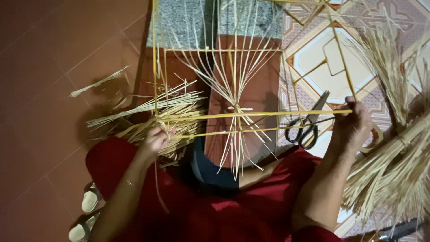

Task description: The person sits on the floor and weaves dried palm leaves into a rectangular basket frame. They thread the leaves through the frame, tie them with thin strips, and trim excess material using scissors.

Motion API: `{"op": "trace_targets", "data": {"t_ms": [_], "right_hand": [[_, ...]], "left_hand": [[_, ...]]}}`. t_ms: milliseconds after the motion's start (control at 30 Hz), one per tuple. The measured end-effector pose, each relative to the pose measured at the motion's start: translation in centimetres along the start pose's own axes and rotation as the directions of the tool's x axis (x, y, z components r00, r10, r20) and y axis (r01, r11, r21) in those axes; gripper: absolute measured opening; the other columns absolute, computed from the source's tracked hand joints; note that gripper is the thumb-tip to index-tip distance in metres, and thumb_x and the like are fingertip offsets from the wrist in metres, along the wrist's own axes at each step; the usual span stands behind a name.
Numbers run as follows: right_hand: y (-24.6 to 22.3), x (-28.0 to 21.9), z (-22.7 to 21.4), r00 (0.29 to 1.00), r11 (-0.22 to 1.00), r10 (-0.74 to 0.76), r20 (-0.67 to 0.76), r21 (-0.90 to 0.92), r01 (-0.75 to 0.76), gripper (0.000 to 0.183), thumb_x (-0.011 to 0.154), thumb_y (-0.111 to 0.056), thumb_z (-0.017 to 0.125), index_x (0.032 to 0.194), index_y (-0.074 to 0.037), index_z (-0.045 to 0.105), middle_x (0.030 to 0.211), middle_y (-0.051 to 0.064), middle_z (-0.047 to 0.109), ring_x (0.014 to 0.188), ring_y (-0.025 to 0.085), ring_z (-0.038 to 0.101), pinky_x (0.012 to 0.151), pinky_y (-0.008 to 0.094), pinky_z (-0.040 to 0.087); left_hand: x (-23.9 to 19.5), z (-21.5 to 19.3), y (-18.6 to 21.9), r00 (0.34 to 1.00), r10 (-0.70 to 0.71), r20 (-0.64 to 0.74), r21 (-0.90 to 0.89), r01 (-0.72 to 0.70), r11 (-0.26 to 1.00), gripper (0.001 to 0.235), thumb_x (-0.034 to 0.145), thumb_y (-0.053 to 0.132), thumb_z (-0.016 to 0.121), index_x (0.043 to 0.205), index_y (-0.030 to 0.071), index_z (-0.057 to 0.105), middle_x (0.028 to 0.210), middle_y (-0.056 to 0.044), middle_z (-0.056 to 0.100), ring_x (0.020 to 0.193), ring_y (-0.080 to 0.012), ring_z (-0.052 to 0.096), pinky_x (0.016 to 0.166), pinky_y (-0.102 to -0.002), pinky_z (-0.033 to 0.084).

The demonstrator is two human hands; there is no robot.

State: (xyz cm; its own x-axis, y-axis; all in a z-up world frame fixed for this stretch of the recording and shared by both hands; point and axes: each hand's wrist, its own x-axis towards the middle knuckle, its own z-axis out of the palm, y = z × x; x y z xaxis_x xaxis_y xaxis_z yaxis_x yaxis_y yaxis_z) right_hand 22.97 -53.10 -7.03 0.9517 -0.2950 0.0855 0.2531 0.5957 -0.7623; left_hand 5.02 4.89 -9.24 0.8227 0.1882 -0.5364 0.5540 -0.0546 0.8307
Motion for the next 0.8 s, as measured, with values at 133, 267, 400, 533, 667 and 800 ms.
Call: {"op": "trace_targets", "data": {"t_ms": [133,267,400,533,667,800], "right_hand": [[-1.0,-1.0,-1.5,0.995,0.996,-0.065,-0.079,0.052,0.069,0.011,0.104,-0.008,0.069,0.103,0.003,0.070,0.115,0.016,0.072,0.100,0.019,0.067,0.086,0.028,0.054],[-0.4,-1.6,-1.5,0.980,0.978,-0.198,-0.036,-0.076,0.195,0.016,0.105,-0.012,0.072,0.093,-0.002,0.067,0.109,0.018,0.074,0.088,0.018,0.066,0.068,0.028,0.051],[0.1,-1.2,-1.4,0.985,0.981,-0.166,-0.053,-0.105,0.160,0.015,0.104,-0.014,0.072,0.097,-0.002,0.067,0.111,0.017,0.075,0.087,0.014,0.066,0.063,0.023,0.046],[0.5,-1.8,-1.8,0.977,0.955,-0.212,0.006,-0.212,0.208,0.016,0.106,-0.018,0.067,0.105,-0.002,0.069,0.112,0.016,0.076,0.090,0.013,0.068,0.062,0.022,0.045],[0.8,-1.5,-1.8,0.977,0.946,-0.207,-0.049,-0.265,0.187,0.011,0.107,-0.011,0.070,0.103,-0.001,0.069,0.110,0.015,0.076,0.077,0.009,0.058,0.059,0.019,0.040],[0.7,-1.5,0.3,0.958,0.844,-0.282,-0.042,-0.485,0.227,0.014,0.108,-0.013,0.065,0.110,0.001,0.069,0.102,0.012,0.075,0.082,0.013,0.065,0.070,0.025,0.053]], "left_hand": [[5.7,0.9,-0.9,0.999,0.002,-0.048,-0.068,-0.005,0.998,0.023,0.104,0.016,0.047,0.114,0.009,0.066,0.091,0.005,0.067,0.061,-0.0096,0.046,0.053,-0.023,0.041],[9.3,1.7,-0.8,0.986,0.076,-0.147,0.041,-0.070,0.997,0.020,0.108,0.016,0.051,0.109,0.005,0.069,0.085,0.000,0.060,0.067,-0.0070,0.051,0.058,-0.022,0.045],[9.1,2.0,1.4,0.976,-0.023,-0.219,0.106,0.047,0.993,0.015,0.099,0.012,0.058,0.106,0.013,0.071,0.083,0.003,0.059,0.062,-0.0062,0.045,0.051,-0.023,0.038],[6.6,1.9,4.3,0.919,0.135,-0.370,-0.199,-0.221,0.955,0.011,0.100,0.016,0.062,0.099,0.008,0.070,0.083,0.002,0.061,0.054,-0.0064,0.043,0.042,-0.023,0.037],[4.3,2.9,6.2,0.736,0.482,-0.476,-0.089,-0.585,0.806,0.018,0.107,0.021,0.065,0.102,0.004,0.068,0.075,-0.002,0.052,0.055,-0.0065,0.041,0.043,-0.025,0.034],[2.9,3.7,8.0,0.765,0.484,-0.425,-0.058,-0.557,0.829,0.021,0.099,0.025,0.063,0.111,0.009,0.061,0.092,0.004,0.060,0.053,-0.0024,0.041,0.038,-0.022,0.032]]}}
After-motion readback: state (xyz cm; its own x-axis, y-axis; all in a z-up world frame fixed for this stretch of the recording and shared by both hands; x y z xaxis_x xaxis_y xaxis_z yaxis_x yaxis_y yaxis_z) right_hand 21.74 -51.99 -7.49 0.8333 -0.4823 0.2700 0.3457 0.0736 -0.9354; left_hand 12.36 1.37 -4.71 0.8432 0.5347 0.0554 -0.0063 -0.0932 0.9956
